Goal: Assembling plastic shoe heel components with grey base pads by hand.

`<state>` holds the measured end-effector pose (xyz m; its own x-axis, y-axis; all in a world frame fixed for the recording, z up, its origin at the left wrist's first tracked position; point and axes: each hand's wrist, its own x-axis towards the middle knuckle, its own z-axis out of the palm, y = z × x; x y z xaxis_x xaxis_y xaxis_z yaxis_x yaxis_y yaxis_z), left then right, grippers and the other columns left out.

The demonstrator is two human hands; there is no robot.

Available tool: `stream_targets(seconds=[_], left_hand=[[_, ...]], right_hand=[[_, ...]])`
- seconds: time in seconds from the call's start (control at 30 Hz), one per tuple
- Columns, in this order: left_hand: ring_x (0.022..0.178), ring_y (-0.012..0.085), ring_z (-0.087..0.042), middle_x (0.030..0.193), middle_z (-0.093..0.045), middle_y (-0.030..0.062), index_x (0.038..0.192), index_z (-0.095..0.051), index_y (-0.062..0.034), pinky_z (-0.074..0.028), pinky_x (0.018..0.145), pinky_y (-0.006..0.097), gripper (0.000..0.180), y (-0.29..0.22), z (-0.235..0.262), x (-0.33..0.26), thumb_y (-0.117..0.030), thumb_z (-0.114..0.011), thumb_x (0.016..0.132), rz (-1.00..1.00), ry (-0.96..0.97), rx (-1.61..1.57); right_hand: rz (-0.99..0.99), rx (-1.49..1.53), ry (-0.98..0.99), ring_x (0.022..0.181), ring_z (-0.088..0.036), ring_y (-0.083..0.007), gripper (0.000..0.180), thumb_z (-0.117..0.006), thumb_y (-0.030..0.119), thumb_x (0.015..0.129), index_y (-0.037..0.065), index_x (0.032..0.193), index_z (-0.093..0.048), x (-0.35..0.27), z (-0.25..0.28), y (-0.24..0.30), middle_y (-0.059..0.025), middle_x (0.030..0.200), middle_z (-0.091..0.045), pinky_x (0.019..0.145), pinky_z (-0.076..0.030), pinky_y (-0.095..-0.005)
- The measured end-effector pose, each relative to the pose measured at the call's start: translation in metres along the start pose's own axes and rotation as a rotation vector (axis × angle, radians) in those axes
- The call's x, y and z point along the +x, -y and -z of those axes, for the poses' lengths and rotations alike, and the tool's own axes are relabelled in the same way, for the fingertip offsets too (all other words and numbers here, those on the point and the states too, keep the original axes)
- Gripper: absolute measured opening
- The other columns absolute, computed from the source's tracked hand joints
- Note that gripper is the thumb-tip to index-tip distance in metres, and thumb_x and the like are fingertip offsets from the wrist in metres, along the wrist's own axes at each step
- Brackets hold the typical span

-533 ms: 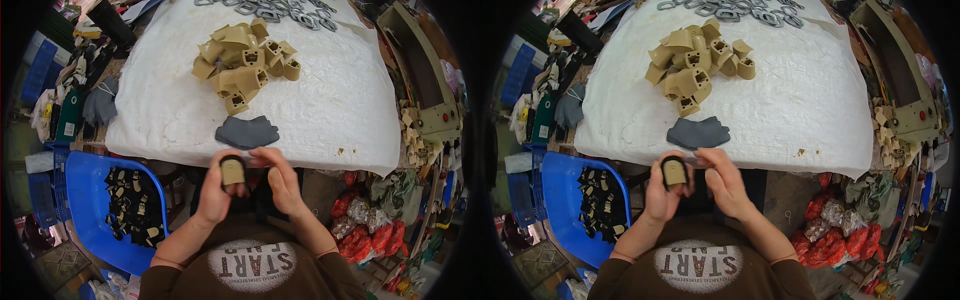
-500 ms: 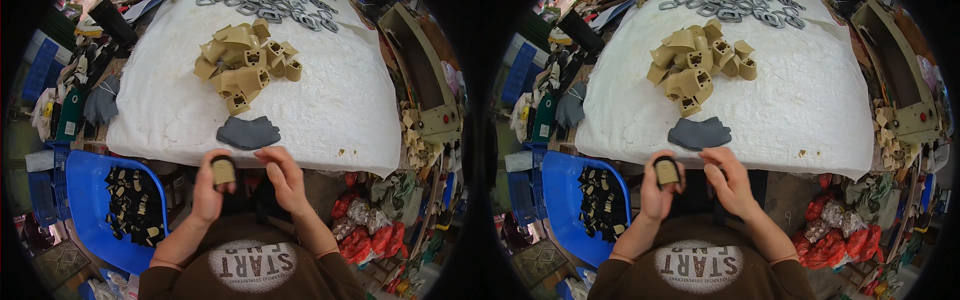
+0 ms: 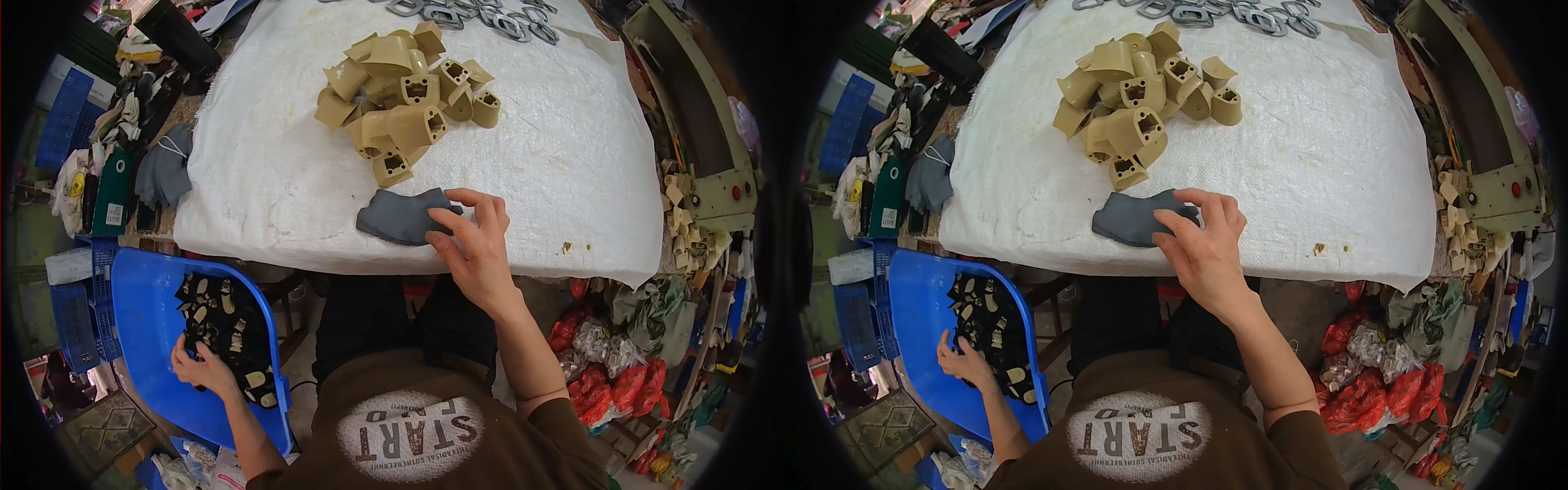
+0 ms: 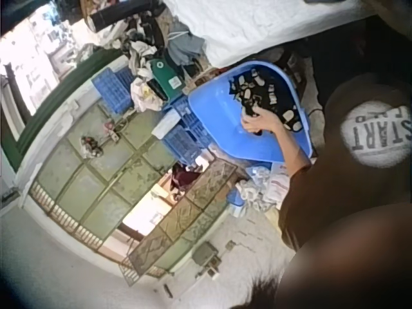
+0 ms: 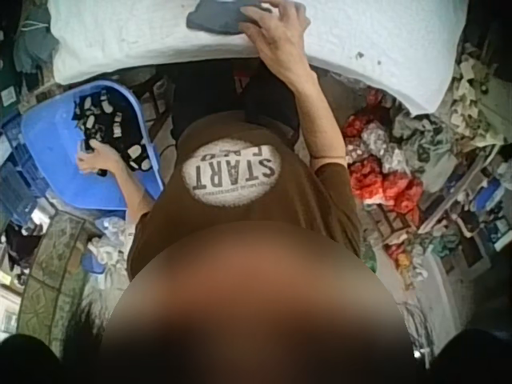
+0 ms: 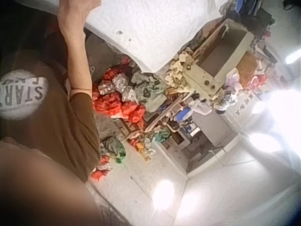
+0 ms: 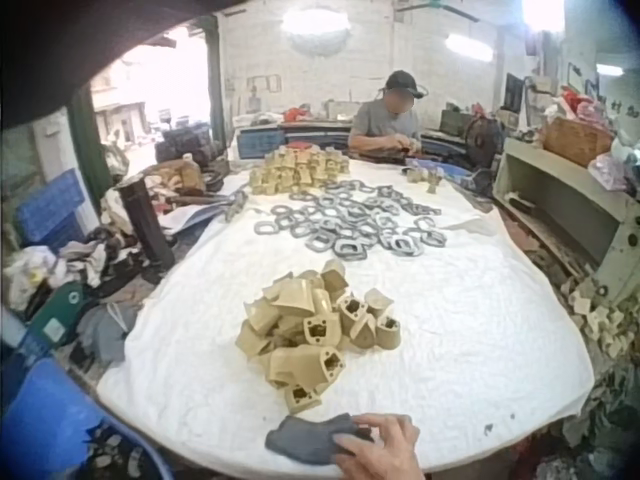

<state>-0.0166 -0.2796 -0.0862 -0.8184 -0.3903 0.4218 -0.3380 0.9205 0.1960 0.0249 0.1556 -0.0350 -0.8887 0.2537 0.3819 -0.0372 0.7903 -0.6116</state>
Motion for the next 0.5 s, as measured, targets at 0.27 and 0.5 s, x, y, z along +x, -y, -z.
stream_targets(seconds=[0.27,0.5], left_hand=[[0.096,0.0259,-0.052,0.097,-0.054,0.0126,0.093,-0.058,0.0004,-0.04,0.088,0.035,0.019,-0.178,0.022,-0.02,0.005,-0.051,0.076,-0.552,0.276,-1.018],[0.084,0.0297,-0.057,0.088,-0.056,0.0112,0.089,-0.062,-0.002,-0.047,0.074,0.039,0.024,-0.273,0.032,-0.055,0.004,-0.062,0.065,-1.249,0.381,-1.228]], right_hand=[[0.053,-0.16,0.046,0.098,-0.044,-0.026,0.011,-0.068,0.01,0.071,0.01,0.081,-0.063,0.016,-0.021,0.001,-0.0033,0.099,-0.054,0.087,-0.029,-0.0412],[-0.034,-0.06,0.152,0.095,-0.046,-0.0258,0.006,-0.06,0.006,0.077,0.006,0.081,-0.056,0.028,-0.019,-0.012,-0.0037,0.097,-0.057,0.086,-0.03,-0.0375]])
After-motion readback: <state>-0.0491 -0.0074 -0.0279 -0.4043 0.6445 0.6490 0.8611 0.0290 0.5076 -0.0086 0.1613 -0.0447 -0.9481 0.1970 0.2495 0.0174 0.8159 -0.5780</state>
